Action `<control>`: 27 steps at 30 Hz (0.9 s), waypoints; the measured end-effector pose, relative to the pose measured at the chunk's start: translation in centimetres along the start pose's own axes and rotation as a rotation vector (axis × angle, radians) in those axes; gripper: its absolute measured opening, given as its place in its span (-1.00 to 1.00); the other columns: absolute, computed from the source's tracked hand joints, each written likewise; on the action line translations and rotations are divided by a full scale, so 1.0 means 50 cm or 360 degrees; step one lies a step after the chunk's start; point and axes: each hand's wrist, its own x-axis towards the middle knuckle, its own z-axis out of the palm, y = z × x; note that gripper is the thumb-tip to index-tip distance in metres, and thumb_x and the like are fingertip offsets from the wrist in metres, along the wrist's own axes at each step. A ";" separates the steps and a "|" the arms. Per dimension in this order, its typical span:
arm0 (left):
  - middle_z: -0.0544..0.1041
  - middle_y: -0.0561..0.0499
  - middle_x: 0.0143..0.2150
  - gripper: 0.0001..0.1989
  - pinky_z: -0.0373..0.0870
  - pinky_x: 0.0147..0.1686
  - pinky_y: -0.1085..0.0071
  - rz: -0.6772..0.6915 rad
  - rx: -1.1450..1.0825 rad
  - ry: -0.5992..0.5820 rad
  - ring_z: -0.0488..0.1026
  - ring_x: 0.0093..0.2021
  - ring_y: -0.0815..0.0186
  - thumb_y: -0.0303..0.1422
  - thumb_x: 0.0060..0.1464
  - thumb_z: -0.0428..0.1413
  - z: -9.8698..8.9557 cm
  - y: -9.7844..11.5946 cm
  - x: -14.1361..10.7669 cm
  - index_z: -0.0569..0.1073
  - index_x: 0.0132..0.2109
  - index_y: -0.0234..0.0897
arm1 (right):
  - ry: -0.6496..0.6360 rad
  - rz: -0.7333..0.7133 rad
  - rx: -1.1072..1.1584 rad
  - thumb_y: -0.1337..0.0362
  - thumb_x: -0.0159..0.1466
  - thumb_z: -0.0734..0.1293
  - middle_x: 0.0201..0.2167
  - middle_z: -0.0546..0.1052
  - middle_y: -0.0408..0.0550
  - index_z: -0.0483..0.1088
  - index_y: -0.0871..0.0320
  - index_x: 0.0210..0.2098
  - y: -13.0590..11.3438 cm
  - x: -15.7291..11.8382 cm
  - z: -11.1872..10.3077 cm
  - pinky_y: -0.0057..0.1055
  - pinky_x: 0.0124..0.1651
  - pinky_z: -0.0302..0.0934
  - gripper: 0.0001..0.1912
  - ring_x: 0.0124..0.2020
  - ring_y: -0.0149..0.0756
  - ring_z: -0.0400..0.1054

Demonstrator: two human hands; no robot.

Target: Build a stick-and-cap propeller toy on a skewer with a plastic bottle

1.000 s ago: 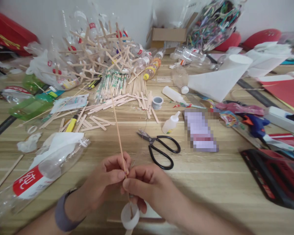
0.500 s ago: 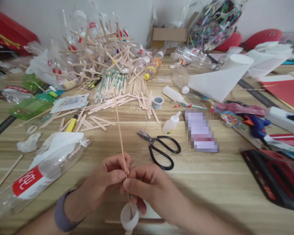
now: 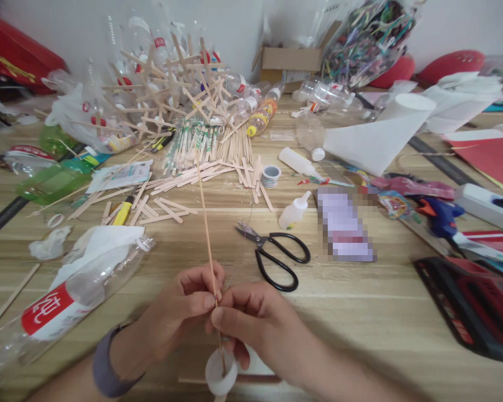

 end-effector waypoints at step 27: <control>0.32 0.07 -0.42 -0.92 0.16 -0.44 0.47 0.0008 0.0045 0.0019 0.24 -0.42 0.41 -0.41 -0.22 0.26 0.001 0.002 0.000 0.50 -0.55 -0.29 | -0.0002 0.0016 -0.0015 -0.03 0.16 0.39 -0.70 0.32 -0.27 0.33 0.21 -0.52 -0.002 -0.001 0.001 -0.60 -0.69 -0.01 -0.58 -0.74 -0.61 0.10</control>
